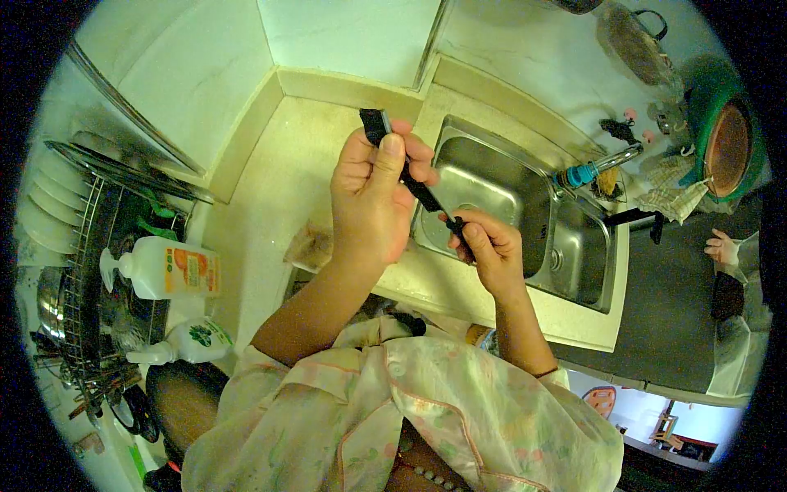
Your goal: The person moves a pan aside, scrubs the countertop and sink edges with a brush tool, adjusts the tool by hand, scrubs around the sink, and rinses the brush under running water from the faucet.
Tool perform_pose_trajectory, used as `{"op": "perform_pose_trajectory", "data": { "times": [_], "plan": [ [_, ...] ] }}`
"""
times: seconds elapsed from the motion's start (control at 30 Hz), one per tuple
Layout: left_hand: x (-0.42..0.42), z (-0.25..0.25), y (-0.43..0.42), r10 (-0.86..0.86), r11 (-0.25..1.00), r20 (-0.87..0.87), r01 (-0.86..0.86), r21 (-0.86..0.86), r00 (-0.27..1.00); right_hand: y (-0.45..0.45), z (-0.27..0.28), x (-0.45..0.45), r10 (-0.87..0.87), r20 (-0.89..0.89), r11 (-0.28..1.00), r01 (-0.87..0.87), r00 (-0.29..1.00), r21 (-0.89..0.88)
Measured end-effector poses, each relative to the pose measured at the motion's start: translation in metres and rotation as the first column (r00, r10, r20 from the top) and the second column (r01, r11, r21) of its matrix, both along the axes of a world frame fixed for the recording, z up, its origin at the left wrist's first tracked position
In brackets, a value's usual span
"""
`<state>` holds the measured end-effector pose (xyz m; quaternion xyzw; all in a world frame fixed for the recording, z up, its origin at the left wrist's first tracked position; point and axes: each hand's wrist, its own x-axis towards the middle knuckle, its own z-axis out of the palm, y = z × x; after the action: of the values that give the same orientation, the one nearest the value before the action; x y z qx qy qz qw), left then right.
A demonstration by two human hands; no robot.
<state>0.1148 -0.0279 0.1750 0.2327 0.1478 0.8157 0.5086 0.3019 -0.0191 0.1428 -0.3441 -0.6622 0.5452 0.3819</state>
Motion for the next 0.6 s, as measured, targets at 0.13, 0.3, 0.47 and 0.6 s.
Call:
{"op": "perform_pose_trajectory", "data": {
  "times": [0.13,0.3,0.47,0.6],
  "plan": [
    [0.005,0.002,-0.004,0.023,1.0,-0.073,-0.022,0.017,0.997,0.0,-0.001,0.002,0.009,-0.018,0.999,-0.01,1.0,-0.036],
    [0.009,0.003,-0.009,0.008,1.0,-0.19,-0.003,0.025,0.982,0.003,0.001,0.0,0.018,0.063,0.97,-0.033,0.998,0.243],
    [0.011,0.004,-0.008,0.011,1.0,-0.253,-0.011,0.001,0.967,0.0,0.003,-0.004,-0.055,0.142,0.895,-0.014,0.988,0.446],
    [0.013,-0.001,-0.006,0.019,0.997,-0.269,-0.037,-0.062,0.963,-0.012,0.001,-0.01,-0.119,0.145,0.941,0.065,0.982,0.332]
  ]
}}
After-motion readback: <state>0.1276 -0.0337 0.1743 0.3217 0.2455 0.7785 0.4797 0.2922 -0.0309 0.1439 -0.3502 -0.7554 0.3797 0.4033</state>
